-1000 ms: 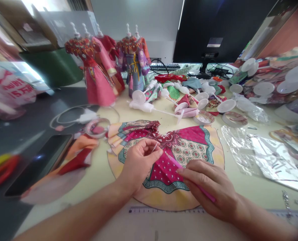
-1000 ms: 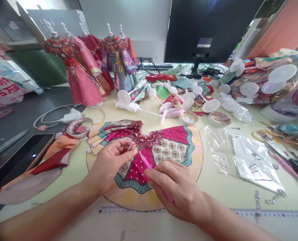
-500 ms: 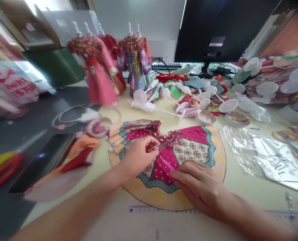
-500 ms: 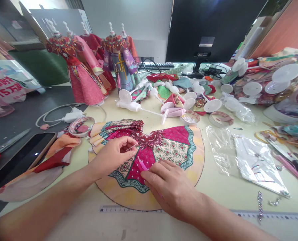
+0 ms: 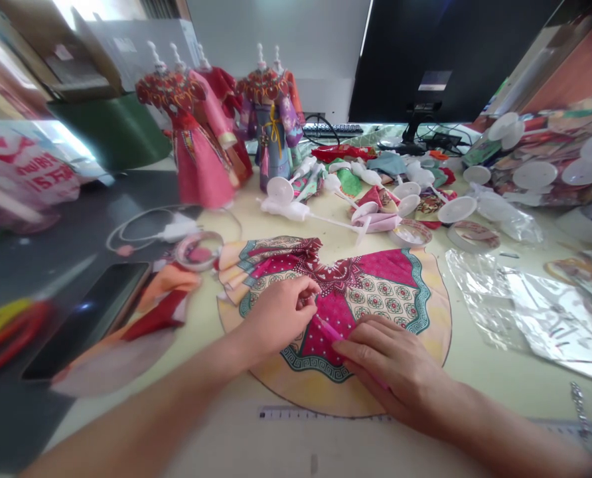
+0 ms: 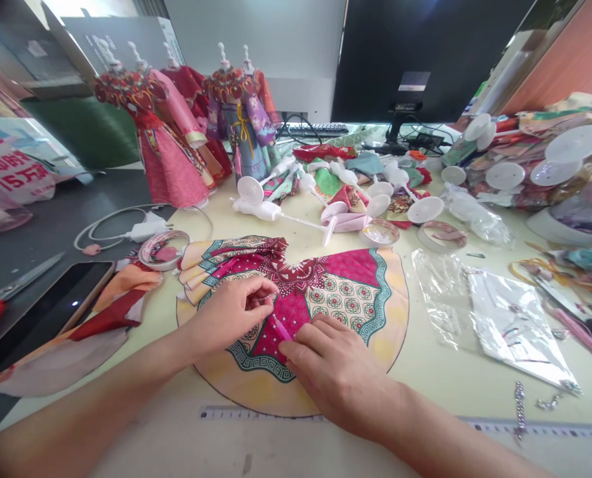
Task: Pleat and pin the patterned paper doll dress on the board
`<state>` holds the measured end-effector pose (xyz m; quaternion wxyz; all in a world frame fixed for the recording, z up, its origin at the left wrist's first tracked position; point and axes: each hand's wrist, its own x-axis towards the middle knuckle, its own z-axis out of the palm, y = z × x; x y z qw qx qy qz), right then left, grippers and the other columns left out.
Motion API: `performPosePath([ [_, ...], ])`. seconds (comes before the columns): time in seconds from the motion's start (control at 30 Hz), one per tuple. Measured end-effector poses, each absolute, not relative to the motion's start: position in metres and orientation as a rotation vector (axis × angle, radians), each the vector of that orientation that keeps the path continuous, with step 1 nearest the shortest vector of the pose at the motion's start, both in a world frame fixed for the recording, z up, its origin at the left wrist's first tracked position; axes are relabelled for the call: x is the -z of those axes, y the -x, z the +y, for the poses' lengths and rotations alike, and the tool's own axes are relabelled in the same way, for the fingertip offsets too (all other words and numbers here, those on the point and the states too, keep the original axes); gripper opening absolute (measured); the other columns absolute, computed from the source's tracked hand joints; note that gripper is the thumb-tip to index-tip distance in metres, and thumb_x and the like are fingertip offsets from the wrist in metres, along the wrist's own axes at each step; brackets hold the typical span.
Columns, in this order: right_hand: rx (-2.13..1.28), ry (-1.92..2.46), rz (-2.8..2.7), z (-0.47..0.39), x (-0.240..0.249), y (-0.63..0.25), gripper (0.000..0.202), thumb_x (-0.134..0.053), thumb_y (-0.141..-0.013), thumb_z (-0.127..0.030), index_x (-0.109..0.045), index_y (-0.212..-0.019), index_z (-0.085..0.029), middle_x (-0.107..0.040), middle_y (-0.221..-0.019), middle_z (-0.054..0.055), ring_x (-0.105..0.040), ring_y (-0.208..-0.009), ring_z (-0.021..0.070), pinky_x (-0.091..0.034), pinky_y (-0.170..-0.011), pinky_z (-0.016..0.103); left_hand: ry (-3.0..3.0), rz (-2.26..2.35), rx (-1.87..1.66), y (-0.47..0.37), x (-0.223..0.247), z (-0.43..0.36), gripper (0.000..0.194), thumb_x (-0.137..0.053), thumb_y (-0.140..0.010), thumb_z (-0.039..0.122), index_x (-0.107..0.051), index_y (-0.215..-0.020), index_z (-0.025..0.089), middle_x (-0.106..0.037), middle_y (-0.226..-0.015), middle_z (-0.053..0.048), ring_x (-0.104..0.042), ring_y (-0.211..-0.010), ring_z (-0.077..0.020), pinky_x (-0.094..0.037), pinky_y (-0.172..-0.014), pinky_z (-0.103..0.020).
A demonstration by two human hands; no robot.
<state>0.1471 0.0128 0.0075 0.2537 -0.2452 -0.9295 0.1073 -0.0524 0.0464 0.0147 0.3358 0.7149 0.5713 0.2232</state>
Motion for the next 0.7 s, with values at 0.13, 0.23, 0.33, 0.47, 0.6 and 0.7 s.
performPosePath([
  [0.13,-0.282,0.672,-2.525,0.0131,-0.0085,-0.1457,0.021,-0.042,-0.087,-0.010,-0.058,-0.100,-0.012,-0.057,-0.076,0.007,-0.050,-0.072,0.0168,-0.043,-0.062,0.031,-1.922,1.492,-0.586,0.0527,-0.0115,0.0456,0.020,-0.049,-0.072,0.013,-0.059,-0.087,0.022,-0.061,-0.070,0.001,-0.053,-0.062,-0.0129,-0.040,-0.059,-0.026],
  [0.23,-0.272,0.673,-2.525,0.0136,-0.0093,-0.1449,0.021,-0.041,-0.088,-0.010,-0.059,-0.099,-0.012,-0.056,-0.074,0.006,-0.051,-0.071,0.0163,-0.043,-0.061,0.030,-1.934,1.490,-0.601,0.0527,-0.0107,0.0451,0.021,-0.050,-0.071,0.013,-0.060,-0.088,0.021,-0.061,-0.069,0.001,-0.053,-0.062,-0.0135,-0.040,-0.059,-0.026],
  [0.33,-0.260,0.670,-2.524,0.0138,-0.0107,-0.1446,0.022,-0.040,-0.088,-0.010,-0.059,-0.099,-0.012,-0.056,-0.073,0.006,-0.052,-0.072,0.0164,-0.044,-0.062,0.030,-1.938,1.475,-0.621,0.0525,-0.0103,0.0443,0.021,-0.050,-0.072,0.013,-0.060,-0.088,0.022,-0.061,-0.068,0.001,-0.054,-0.063,-0.0138,-0.041,-0.060,-0.026],
  [0.47,-0.255,0.669,-2.523,0.0133,-0.0115,-0.1440,0.022,-0.040,-0.089,-0.011,-0.059,-0.099,-0.013,-0.057,-0.073,0.006,-0.051,-0.072,0.0158,-0.044,-0.061,0.029,-1.957,1.481,-0.636,0.0518,-0.0097,0.0440,0.021,-0.051,-0.070,0.012,-0.060,-0.087,0.021,-0.061,-0.068,0.001,-0.055,-0.064,-0.0147,-0.042,-0.061,-0.026],
  [0.6,-0.275,0.666,-2.530,0.0132,-0.0095,-0.1440,0.022,-0.040,-0.088,-0.010,-0.059,-0.100,-0.012,-0.056,-0.073,0.006,-0.051,-0.072,0.0162,-0.043,-0.061,0.029,-1.996,1.509,-0.632,0.0509,-0.0100,0.0442,0.020,-0.052,-0.070,0.012,-0.061,-0.086,0.021,-0.061,-0.070,0.001,-0.055,-0.065,-0.0152,-0.041,-0.061,-0.027],
  [0.7,-0.278,0.674,-2.547,0.0135,-0.0079,-0.1448,0.022,-0.040,-0.088,-0.010,-0.059,-0.100,-0.012,-0.056,-0.074,0.006,-0.051,-0.072,0.0166,-0.043,-0.062,0.030,-2.011,1.509,-0.623,0.0508,-0.0102,0.0439,0.020,-0.052,-0.071,0.012,-0.061,-0.085,0.021,-0.061,-0.070,0.001,-0.055,-0.066,-0.0154,-0.041,-0.062,-0.027],
])
